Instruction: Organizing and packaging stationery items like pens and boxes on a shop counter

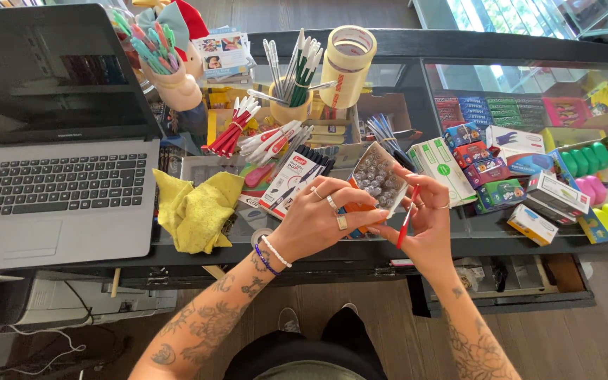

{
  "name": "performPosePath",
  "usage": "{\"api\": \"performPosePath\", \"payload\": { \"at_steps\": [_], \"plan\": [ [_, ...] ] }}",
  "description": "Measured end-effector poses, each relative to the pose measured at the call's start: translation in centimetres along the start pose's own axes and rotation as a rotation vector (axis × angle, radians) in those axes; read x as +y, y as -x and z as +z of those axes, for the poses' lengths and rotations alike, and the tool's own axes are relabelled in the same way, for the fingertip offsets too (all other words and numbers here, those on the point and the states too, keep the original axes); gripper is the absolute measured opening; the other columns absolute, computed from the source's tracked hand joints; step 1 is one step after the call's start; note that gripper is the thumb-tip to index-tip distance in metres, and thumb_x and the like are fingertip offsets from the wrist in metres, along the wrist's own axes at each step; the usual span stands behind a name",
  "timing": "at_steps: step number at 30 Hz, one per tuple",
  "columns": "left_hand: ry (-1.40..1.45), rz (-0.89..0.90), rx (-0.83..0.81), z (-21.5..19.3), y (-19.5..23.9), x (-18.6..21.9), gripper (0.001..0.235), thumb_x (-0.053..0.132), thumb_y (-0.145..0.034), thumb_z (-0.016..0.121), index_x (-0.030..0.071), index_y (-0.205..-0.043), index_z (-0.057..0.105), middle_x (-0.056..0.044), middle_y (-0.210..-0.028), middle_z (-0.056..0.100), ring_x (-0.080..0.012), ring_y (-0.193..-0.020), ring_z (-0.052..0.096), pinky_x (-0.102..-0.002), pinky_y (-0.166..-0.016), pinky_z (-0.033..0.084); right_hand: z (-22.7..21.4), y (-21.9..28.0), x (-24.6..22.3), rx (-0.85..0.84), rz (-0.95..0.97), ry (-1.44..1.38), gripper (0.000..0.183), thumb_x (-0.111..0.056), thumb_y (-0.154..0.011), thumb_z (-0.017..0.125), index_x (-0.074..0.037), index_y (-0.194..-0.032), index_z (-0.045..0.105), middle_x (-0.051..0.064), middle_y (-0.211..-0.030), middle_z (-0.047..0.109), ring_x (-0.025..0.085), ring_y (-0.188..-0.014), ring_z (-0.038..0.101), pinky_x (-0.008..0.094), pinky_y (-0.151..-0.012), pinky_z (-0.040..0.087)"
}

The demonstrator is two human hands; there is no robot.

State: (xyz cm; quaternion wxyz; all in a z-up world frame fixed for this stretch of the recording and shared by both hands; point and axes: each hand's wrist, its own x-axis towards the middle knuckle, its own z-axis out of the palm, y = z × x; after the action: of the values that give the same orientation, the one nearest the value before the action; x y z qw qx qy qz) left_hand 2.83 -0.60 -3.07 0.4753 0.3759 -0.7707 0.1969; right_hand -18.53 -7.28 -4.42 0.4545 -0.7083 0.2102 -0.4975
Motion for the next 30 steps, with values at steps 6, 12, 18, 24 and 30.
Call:
{"api": "performPosePath", "payload": {
  "at_steps": [6, 12, 18, 24, 30],
  "plan": [
    [0.204, -0.157, -0.121, 0.3, -1.9, -0.4, 0.012, 0.033, -0.098, 0.081, 0.021, -0.097, 0.079, 0.003, -0.106, 0.068, -0.0179, -0.107, 0.056, -0.034, -0.093, 0.047, 0.6, 0.2, 0.0, 0.034, 0.006, 0.066, 0.095, -0.011, -0.066, 0.102, -0.008, -0.139, 0.041, 0.022, -0.156, 0.057, 0.039, -0.144, 0.057, 0.05, -0.108, 0.052],
    [0.122, -0.013, -0.346, -2.5, -5.2, -1.7, 0.032, 0.041, -0.09, 0.084, 0.013, -0.083, 0.07, -0.001, -0.095, 0.065, -0.0225, -0.102, 0.055, -0.037, -0.091, 0.044, 1.3, 0.2, -0.9, 0.077, 0.002, 0.154, 0.098, -0.017, -0.063, 0.104, -0.008, -0.139, 0.042, 0.02, -0.153, 0.06, 0.034, -0.143, 0.059, 0.045, -0.108, 0.051],
    [0.147, 0.045, -0.552, -4.2, -5.9, -4.3, 0.039, 0.05, -0.096, 0.076, 0.014, -0.08, 0.075, 0.0, -0.085, 0.065, -0.0227, -0.087, 0.062, -0.036, -0.078, 0.053, 0.5, 0.4, -0.4, 0.053, -0.009, 0.16, 0.094, -0.013, -0.062, 0.104, -0.009, -0.137, 0.047, 0.015, -0.147, 0.065, 0.03, -0.14, 0.063, 0.041, -0.102, 0.057],
    [0.292, -0.003, -0.683, -5.3, -5.7, -5.1, 0.049, 0.041, -0.096, 0.076, -0.003, -0.075, 0.068, -0.015, -0.083, 0.063, -0.0464, -0.075, 0.066, -0.056, -0.065, 0.055, -0.4, 0.7, -0.4, 0.007, -0.013, 0.24, 0.086, -0.009, -0.062, 0.105, -0.006, -0.131, 0.054, 0.015, -0.137, 0.07, 0.031, -0.129, 0.069, 0.041, -0.092, 0.064],
    [0.301, -0.125, -0.567, -4.5, -3.7, -4.8, 0.046, 0.05, -0.095, 0.078, 0.004, -0.092, 0.076, -0.007, -0.094, 0.06, -0.0423, -0.088, 0.067, -0.054, -0.07, 0.059, -1.5, 0.5, 0.6, -0.005, -0.003, 0.072, 0.08, 0.007, -0.067, 0.096, -0.004, -0.132, 0.049, 0.021, -0.135, 0.068, 0.031, -0.114, 0.073, 0.037, -0.074, 0.07]
  ]
}}
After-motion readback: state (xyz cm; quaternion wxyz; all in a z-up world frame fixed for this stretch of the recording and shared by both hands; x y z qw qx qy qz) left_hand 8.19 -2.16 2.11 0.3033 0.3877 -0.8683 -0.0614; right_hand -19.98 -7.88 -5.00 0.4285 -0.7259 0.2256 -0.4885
